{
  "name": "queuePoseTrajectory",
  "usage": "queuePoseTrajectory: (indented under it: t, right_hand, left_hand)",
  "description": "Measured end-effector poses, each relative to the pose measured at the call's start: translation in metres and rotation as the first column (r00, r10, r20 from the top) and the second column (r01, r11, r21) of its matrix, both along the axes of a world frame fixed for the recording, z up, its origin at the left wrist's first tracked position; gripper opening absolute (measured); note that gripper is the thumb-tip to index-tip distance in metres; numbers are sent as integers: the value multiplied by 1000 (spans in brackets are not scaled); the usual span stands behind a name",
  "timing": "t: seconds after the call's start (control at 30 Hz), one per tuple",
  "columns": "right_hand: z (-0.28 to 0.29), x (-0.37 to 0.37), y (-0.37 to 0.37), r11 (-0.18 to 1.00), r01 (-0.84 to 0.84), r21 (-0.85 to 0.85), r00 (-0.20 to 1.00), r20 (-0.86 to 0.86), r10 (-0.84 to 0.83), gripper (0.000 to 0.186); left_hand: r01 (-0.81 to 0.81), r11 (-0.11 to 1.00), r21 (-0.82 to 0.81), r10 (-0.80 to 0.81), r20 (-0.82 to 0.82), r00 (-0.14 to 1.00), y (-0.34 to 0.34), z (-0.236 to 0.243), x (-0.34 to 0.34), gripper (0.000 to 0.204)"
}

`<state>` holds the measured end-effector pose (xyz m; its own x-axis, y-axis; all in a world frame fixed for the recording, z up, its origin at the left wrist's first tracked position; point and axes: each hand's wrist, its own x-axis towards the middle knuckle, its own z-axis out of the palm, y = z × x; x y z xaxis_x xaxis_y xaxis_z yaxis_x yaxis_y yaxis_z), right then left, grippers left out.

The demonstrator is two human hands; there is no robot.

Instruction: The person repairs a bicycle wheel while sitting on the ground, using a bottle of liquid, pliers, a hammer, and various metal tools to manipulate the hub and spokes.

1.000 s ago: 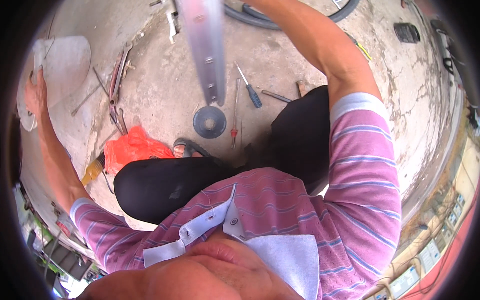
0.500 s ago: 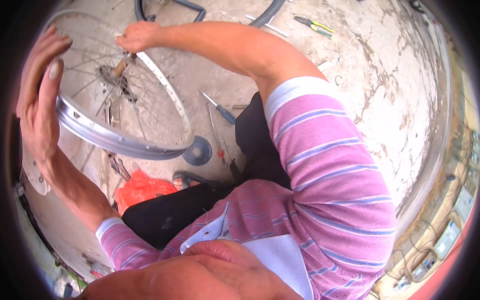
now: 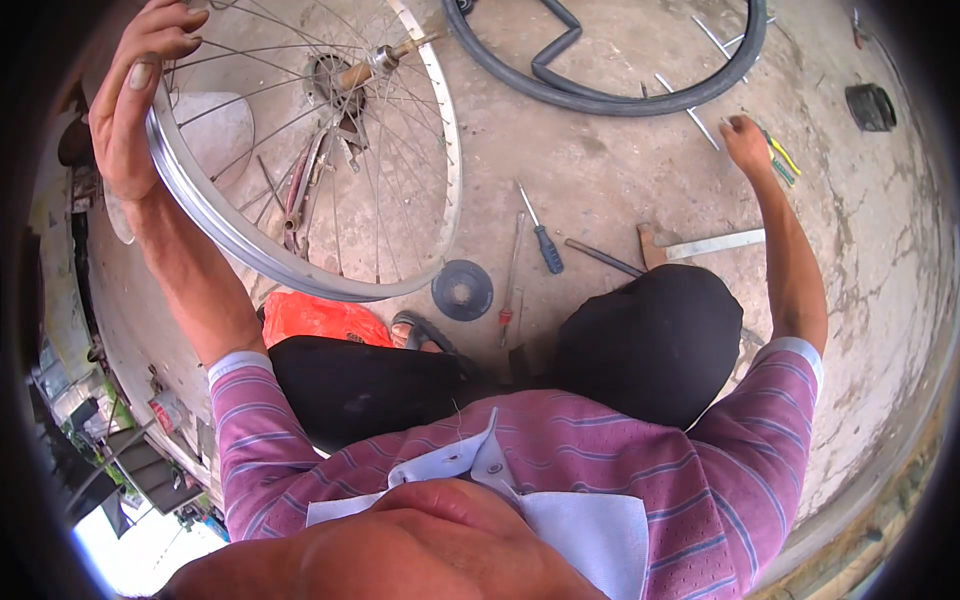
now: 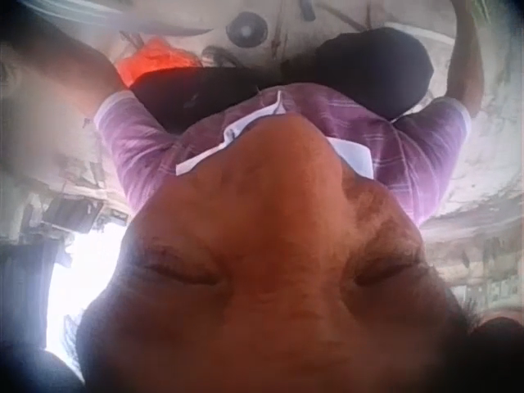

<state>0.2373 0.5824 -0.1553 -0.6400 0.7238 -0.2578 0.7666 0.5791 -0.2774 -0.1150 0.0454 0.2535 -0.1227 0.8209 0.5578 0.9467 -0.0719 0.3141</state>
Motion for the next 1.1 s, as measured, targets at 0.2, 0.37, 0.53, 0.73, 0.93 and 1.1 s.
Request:
queuePoseTrajectory:
  t: [0.2, 0.37, 0.53, 0.73, 0.93, 1.1]
  right_hand:
    - [-84, 114, 117, 966, 106, 237, 969, 194, -154, 65]
    - [-69, 94, 82, 961, 5, 278, 954, 286, -87, 51]
    - [-38, 82, 52, 979, 144, 143, 932, 313, -183, 63]
    - [11, 74, -41, 678, 398, -618, 845, -41, -533, 22]
    - [102, 26, -179, 654, 87, -751, 936, -163, -312, 14]
    - [129, -75, -251, 781, -375, -499, 879, -459, 129, 25]
  left_hand:
    - [-65, 996, 69, 70, -74, 995, 9, -6, 4, 45]
    - [-130, 989, 73, 135, -78, 988, 4, -3, 3, 45]
    - [-154, 986, 68, 154, 5, 988, 5, 0, -1, 47]
    - [-301, 954, -7, 301, 13, 954, -21, -5, -22, 46]
    - [-105, 973, 204, 72, 164, 984, -3, -17, -6, 43]
    - [-63, 978, 200, 15, 235, 972, -6, -15, -12, 37]
